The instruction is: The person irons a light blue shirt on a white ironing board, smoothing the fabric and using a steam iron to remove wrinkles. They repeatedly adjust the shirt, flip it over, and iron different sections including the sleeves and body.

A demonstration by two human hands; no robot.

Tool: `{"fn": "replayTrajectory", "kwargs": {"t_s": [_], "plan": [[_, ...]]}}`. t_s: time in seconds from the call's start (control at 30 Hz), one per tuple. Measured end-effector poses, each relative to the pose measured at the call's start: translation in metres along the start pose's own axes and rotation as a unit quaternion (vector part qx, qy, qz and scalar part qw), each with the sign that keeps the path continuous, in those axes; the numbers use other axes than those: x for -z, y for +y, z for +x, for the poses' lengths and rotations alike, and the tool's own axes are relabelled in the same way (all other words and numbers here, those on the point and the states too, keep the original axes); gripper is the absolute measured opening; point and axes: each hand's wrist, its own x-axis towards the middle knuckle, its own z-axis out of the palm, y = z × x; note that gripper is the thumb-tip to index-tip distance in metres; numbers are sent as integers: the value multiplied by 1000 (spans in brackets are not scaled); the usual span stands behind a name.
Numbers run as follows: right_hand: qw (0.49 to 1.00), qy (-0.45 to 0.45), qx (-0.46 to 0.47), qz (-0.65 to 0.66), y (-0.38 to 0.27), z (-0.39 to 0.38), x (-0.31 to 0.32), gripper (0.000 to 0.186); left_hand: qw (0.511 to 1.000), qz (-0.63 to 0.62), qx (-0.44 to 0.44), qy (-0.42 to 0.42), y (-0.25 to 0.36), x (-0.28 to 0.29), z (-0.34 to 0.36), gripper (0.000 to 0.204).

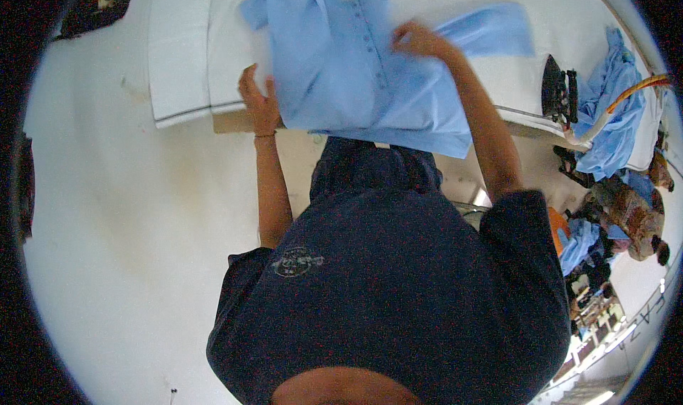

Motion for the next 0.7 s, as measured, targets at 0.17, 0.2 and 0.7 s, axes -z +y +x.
{"fn": "replayTrajectory", "kwargs": {"t_s": [0.17, 0.2, 0.7], "plan": [[967, -59, 165, 185, -233, -100, -24, 26, 991, -36, 38, -122, 38, -33, 24, 33], [980, 64, 163, 92, -240, -114, -25, 23, 992, -53, 49, -108, 29, -33, 11, 33], [583, 728, -332, 144, -245, -408, -227, 25, 904, -293, -268, -158, 221, -138, 41, 25]]}}
